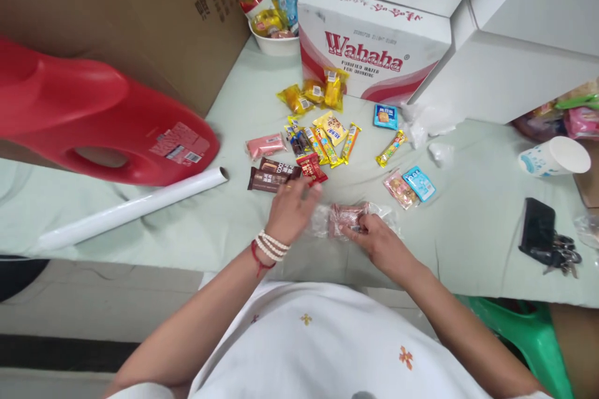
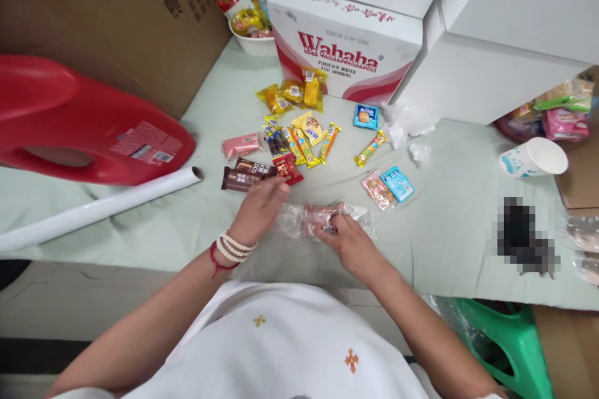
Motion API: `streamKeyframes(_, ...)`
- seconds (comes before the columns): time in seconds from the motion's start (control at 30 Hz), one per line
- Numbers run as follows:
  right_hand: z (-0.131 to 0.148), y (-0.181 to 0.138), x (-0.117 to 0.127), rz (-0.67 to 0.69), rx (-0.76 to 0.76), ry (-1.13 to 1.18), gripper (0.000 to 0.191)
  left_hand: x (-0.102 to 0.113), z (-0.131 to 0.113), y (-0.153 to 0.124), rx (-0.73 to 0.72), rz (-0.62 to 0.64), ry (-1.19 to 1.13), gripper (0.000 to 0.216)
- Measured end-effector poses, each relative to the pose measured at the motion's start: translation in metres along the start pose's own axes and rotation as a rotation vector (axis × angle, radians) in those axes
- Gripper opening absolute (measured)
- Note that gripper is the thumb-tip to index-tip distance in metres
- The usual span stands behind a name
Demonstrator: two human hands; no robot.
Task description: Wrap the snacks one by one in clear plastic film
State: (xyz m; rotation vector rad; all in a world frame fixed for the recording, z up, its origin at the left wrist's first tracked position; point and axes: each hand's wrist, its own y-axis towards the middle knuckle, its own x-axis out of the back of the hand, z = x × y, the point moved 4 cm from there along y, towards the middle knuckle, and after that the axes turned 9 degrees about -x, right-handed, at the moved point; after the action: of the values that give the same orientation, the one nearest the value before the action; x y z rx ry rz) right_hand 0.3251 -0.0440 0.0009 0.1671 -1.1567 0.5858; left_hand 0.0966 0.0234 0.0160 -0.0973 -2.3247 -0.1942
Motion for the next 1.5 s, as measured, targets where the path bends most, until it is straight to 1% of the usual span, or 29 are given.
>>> streamKeyframes(0.03,-0.001,0.000,0.000,-0.005,-0.001,0.017,0.057,-0.003,-0.002,-0.003,-0.032,0.127,0.086,0.030)
streamKeyframes(0.07,-0.003,0.000,-0.001,-0.013,0.000,0.040,0.055,-0.003,-0.003,-0.008,-0.054,0.227,0.156,0.024)
streamKeyframes(0.13,-0.005,0.000,-0.003,-0.040,0.008,0.095,0.055,0.001,-0.006,-0.023,-0.063,0.331,0.178,0.011)
streamKeyframes(0.2,-0.005,0.001,-0.005,-0.068,0.020,0.147,0.054,0.008,-0.010,-0.036,-0.006,0.362,0.023,0.013)
streamKeyframes(0.27,-0.004,0.002,-0.006,-0.082,0.023,0.177,0.053,0.007,-0.018,-0.042,0.081,0.383,-0.242,0.019)
streamKeyframes(0.33,-0.003,0.002,-0.005,-0.088,0.033,0.180,0.050,-0.003,-0.032,-0.040,0.124,0.400,-0.478,0.021)
streamKeyframes(0.37,-0.002,0.000,-0.003,-0.091,0.043,0.178,0.050,-0.011,-0.040,-0.036,0.102,0.401,-0.541,0.019)
streamKeyframes(0.4,-0.001,-0.002,-0.001,-0.097,0.057,0.180,0.051,-0.019,-0.048,-0.031,0.049,0.393,-0.553,0.019)
streamKeyframes(0.47,-0.001,-0.009,0.005,-0.106,0.096,0.212,0.053,-0.035,-0.063,-0.021,-0.091,0.368,-0.423,0.023)
streamKeyframes(0.53,-0.003,-0.017,0.011,-0.120,0.115,0.285,0.054,-0.049,-0.073,-0.016,-0.188,0.371,-0.149,0.029)
streamKeyframes(0.57,-0.007,-0.020,0.014,-0.158,0.086,0.320,0.053,-0.056,-0.075,-0.015,-0.211,0.389,-0.002,0.030)
streamKeyframes(0.6,-0.013,-0.023,0.017,-0.235,0.022,0.336,0.051,-0.061,-0.077,-0.016,-0.226,0.410,0.128,0.030)
streamKeyframes(0.63,-0.020,-0.025,0.020,-0.339,-0.075,0.323,0.047,-0.065,-0.078,-0.018,-0.242,0.428,0.232,0.029)
streamKeyframes(0.7,-0.035,-0.028,0.022,-0.548,-0.306,0.210,0.041,-0.068,-0.079,-0.020,-0.286,0.424,0.342,0.028)
streamKeyframes(0.73,-0.040,-0.027,0.022,-0.607,-0.399,0.133,0.041,-0.068,-0.079,-0.020,-0.298,0.396,0.364,0.026)
streamKeyframes(0.77,-0.044,-0.026,0.021,-0.622,-0.456,0.066,0.041,-0.066,-0.078,-0.018,-0.290,0.349,0.377,0.021)
streamKeyframes(0.8,-0.045,-0.023,0.019,-0.606,-0.482,0.023,0.037,-0.063,-0.075,-0.016,-0.261,0.292,0.387,0.024)
streamKeyframes(0.87,-0.043,-0.018,0.019,-0.579,-0.487,0.014,0.021,-0.056,-0.068,-0.011,-0.160,0.200,0.402,0.050)
streamKeyframes(0.9,-0.040,-0.017,0.020,-0.582,-0.483,0.045,0.015,-0.055,-0.065,-0.009,-0.117,0.192,0.409,0.058)
streamKeyframes(0.93,-0.035,-0.016,0.022,-0.586,-0.480,0.097,0.014,-0.055,-0.063,-0.007,-0.094,0.215,0.415,0.057)
streamKeyframes(0.97,-0.030,-0.015,0.024,-0.583,-0.476,0.165,0.014,-0.056,-0.062,-0.006,-0.086,0.258,0.417,0.051)
streamKeyframes(1.03,-0.016,-0.011,0.027,-0.536,-0.443,0.314,0.016,-0.060,-0.064,-0.005,-0.076,0.342,0.413,0.038)
streamKeyframes(1.07,-0.008,-0.008,0.027,-0.502,-0.412,0.373,0.018,-0.062,-0.066,-0.006,-0.061,0.359,0.410,0.034)
streamKeyframes(1.1,0.000,-0.006,0.026,-0.476,-0.377,0.412,0.020,-0.063,-0.068,-0.007,-0.041,0.360,0.406,0.030)
streamKeyframes(1.17,0.010,-0.001,0.025,-0.473,-0.323,0.452,0.024,-0.063,-0.073,-0.010,-0.020,0.325,0.389,0.024)
streamKeyframes(1.27,0.009,0.001,0.023,-0.518,-0.324,0.518,0.027,-0.058,-0.083,-0.016,-0.104,0.245,0.247,0.018)
streamKeyframes(1.33,0.002,0.001,0.020,-0.510,-0.341,0.598,0.030,-0.054,-0.090,-0.022,-0.195,0.202,0.037,0.026)
streamKeyframes(1.43,-0.006,0.000,0.015,-0.429,-0.329,0.754,0.038,-0.050,-0.100,-0.027,-0.300,0.176,-0.320,0.041)
streamKeyframes(1.5,-0.008,-0.002,0.010,-0.355,-0.336,0.872,0.041,-0.050,-0.103,-0.028,-0.305,0.209,-0.514,0.047)
